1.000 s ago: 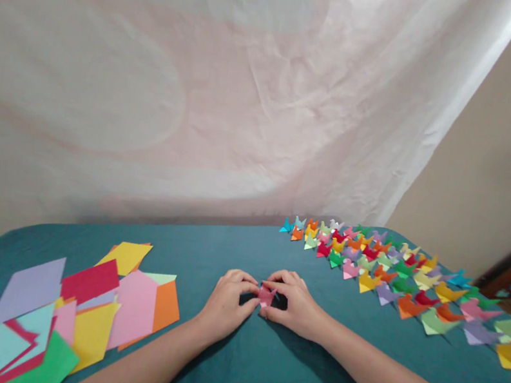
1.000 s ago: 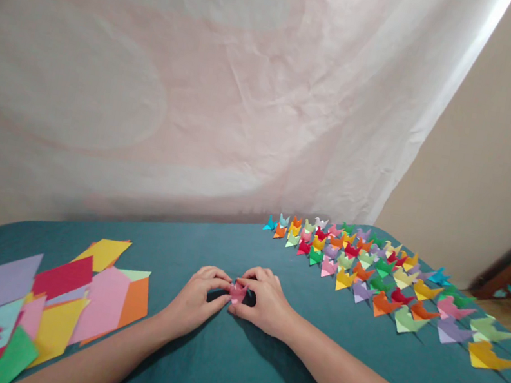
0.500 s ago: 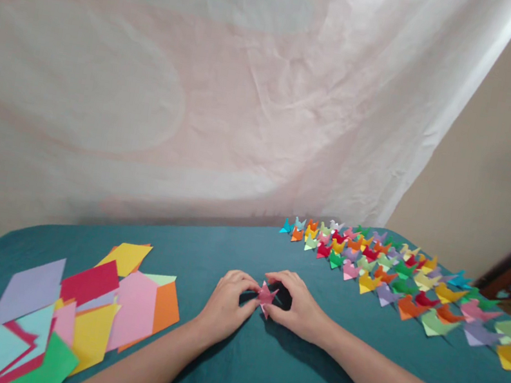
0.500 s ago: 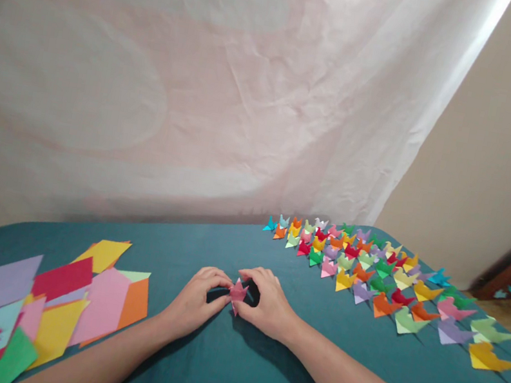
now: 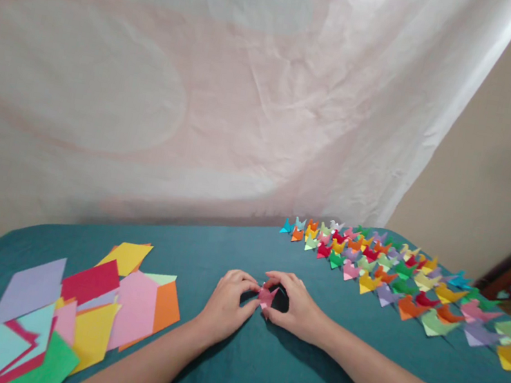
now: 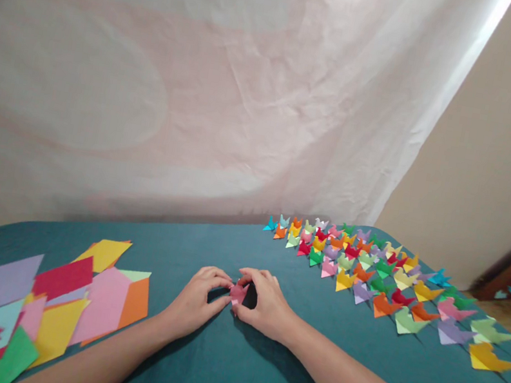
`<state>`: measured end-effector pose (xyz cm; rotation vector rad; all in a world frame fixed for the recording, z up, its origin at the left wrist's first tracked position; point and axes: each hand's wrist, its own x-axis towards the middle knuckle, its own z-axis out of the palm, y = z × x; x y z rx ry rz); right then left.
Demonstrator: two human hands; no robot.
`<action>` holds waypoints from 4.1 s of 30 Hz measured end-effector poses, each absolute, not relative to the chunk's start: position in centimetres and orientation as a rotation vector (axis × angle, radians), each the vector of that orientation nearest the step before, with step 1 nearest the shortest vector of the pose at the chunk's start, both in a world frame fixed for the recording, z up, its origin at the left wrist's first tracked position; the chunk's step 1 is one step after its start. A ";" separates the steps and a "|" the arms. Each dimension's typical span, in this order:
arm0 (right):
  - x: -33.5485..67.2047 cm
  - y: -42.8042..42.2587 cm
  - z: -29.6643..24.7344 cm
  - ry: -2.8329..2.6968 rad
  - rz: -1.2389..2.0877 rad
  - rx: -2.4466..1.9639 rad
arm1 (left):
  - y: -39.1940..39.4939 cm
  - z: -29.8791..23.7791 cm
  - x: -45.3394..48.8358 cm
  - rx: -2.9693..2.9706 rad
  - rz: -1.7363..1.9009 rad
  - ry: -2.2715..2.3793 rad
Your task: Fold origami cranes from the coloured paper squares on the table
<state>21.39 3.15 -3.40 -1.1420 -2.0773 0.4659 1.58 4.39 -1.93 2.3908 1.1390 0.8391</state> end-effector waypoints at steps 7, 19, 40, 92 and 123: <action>21.4 3.1 -3.3 -2.106 0.453 -1.148 | 4.3 -1.8 1.6 2.388 0.831 1.129; 21.4 2.9 -2.8 -1.967 0.505 -1.148 | 4.2 -1.5 1.7 2.391 0.843 1.145; 21.2 3.1 -2.9 -2.043 0.467 -1.107 | 4.1 -1.4 1.8 2.340 0.857 1.122; 24.2 -5.2 -0.6 -2.021 0.462 -1.216 | -2.7 0.8 3.9 2.402 0.834 1.126; 23.3 -6.1 -1.4 -2.064 0.324 -1.360 | -3.2 -0.4 4.4 2.422 0.735 1.206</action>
